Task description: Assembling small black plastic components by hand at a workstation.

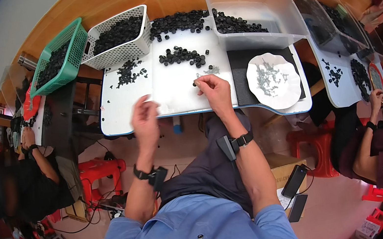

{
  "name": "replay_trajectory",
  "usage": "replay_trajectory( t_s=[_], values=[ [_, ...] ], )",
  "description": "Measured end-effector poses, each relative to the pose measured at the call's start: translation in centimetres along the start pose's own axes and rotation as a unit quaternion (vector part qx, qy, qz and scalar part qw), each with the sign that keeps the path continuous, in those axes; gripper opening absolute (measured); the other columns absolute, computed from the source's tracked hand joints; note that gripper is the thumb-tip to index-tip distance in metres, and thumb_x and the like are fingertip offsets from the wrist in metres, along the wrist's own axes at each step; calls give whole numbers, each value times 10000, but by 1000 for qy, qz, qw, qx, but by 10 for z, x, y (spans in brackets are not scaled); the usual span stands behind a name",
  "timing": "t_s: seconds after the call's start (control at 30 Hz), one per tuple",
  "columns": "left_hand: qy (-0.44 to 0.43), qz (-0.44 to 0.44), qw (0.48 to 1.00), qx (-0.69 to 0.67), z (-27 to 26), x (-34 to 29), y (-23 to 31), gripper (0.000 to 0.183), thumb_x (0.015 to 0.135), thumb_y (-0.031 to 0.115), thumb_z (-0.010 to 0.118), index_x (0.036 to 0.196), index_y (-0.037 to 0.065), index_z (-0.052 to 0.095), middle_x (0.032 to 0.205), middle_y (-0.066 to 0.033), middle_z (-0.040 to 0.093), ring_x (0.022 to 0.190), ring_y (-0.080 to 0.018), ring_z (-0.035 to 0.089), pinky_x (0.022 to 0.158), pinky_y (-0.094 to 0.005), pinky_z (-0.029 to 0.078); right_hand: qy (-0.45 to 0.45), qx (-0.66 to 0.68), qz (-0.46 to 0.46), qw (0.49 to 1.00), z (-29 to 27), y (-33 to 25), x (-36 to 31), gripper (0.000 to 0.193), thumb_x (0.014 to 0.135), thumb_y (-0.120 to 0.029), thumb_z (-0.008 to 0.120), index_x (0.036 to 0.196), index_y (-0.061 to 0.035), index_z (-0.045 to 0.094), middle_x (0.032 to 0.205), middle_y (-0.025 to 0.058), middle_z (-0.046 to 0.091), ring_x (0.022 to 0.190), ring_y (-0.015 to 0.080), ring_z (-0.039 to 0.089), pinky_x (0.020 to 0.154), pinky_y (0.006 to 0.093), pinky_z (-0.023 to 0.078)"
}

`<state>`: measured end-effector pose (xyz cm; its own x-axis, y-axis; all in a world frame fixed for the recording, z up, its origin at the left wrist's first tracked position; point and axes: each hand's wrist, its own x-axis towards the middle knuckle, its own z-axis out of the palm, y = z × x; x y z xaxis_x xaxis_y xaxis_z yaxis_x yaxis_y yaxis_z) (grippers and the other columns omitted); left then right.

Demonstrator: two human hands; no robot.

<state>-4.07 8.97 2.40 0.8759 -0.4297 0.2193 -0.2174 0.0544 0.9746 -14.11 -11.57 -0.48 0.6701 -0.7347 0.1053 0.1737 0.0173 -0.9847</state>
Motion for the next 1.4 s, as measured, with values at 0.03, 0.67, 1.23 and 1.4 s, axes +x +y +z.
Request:
replay_trajectory(
  t_s=[0.03, 0.67, 1.23, 1.4],
  values=[
    [-61, 5, 998, 16, 22, 0, -1, 368, 972, 36, 673, 1334, 16, 608, 988, -24, 691, 807, -51, 587, 720, -204, 488, -1, 8, 0, 1000, -4, -1, 0, 122, 941, -76, 731, 989, 33, 758, 842, 37, 732, 689, 82, 652, 622, 217, 485],
    [-166, -20, 984, 56, 88, 33, -25, 226, 925, 70, 752, 1132, -14, 712, 936, -74, 773, 852, -106, 714, 763, -265, 567, -7, 44, -10, 999, -8, 4, -1, 114, 948, -52, 714, 1032, 19, 745, 879, 26, 716, 720, 71, 622, 651, 214, 493],
    [84, 145, 985, 28, 20, 54, -13, 754, 937, -40, 648, 1587, 51, 278, 1109, -108, 697, 772, -115, 626, 776, -254, 533, -28, 41, 15, 999, -9, -4, 2, 149, 914, 15, 731, 1063, 29, 733, 922, 49, 738, 750, 91, 665, 696, 223, 539],
    [318, 222, 921, -17, -86, 110, 84, 754, 1024, 35, 560, 1627, 53, 106, 1134, -167, 696, 726, -115, 624, 684, -231, 514, -10, 41, 7, 999, -8, 1, 3, 150, 909, 19, 734, 1059, 28, 734, 901, 33, 728, 745, 74, 654, 696, 217, 532]
  ],
)
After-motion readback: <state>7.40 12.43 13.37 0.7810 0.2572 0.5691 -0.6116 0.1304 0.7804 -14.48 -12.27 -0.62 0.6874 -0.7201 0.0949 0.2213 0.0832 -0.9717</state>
